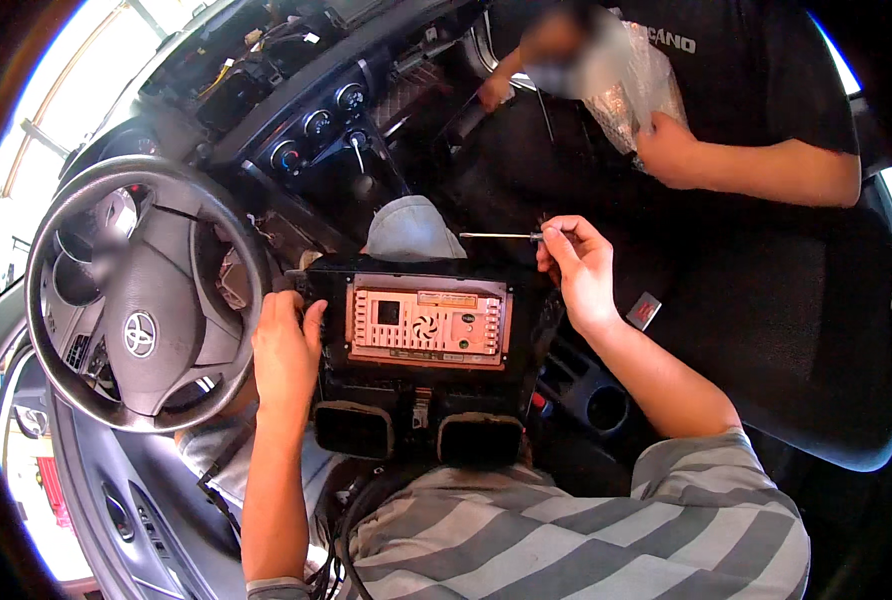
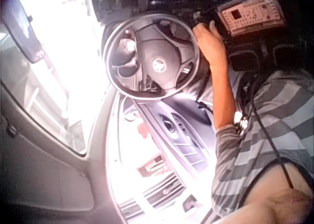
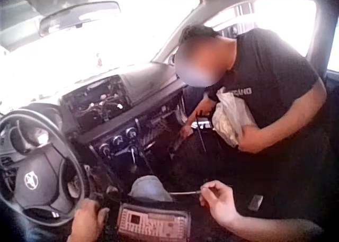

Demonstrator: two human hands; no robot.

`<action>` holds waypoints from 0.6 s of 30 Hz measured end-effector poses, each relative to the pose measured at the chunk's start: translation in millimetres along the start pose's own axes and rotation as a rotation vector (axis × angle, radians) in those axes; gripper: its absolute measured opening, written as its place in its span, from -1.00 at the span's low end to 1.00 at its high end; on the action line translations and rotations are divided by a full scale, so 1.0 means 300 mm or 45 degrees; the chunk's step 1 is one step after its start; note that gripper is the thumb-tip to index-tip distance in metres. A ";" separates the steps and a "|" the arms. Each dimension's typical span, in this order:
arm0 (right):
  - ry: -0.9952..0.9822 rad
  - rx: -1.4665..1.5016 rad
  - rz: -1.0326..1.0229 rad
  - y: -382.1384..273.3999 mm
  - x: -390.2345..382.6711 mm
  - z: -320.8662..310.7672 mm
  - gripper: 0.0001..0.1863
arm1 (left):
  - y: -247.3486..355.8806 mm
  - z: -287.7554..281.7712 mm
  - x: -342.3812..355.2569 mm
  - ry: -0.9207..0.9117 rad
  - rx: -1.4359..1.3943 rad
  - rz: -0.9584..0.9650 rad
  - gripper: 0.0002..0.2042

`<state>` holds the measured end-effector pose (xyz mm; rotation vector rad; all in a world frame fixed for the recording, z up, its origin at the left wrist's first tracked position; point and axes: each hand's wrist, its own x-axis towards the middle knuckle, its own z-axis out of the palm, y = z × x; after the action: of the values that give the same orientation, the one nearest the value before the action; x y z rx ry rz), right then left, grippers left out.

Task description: The person works on the internal wiring of a car stereo head unit and assembles the front panel housing using a screwdriver.

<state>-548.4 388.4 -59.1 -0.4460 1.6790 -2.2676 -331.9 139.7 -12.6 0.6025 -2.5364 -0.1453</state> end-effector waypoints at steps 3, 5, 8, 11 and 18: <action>0.029 -0.016 0.020 0.000 0.003 0.002 -0.91 | -0.020 0.012 -0.003 -0.005 -0.078 0.045 -0.84; 0.040 0.026 0.039 -0.004 0.002 0.007 -0.90 | -0.033 0.014 -0.006 -0.022 -0.081 0.053 -0.87; 0.072 0.060 0.059 0.000 0.005 0.001 -0.88 | -0.030 0.032 -0.006 -0.010 -0.098 -0.006 -0.90; 0.114 0.113 0.134 -0.015 -0.003 0.004 -0.87 | -0.038 0.040 -0.016 -0.006 -0.109 -0.064 -0.90; 0.122 0.246 0.187 -0.011 -0.005 -0.020 -0.87 | -0.007 0.020 0.013 -0.208 0.168 -0.104 -0.87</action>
<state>-549.6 395.0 -57.8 -0.1677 1.4628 -2.3449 -337.1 136.0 -16.4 0.7748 -2.6958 -0.0585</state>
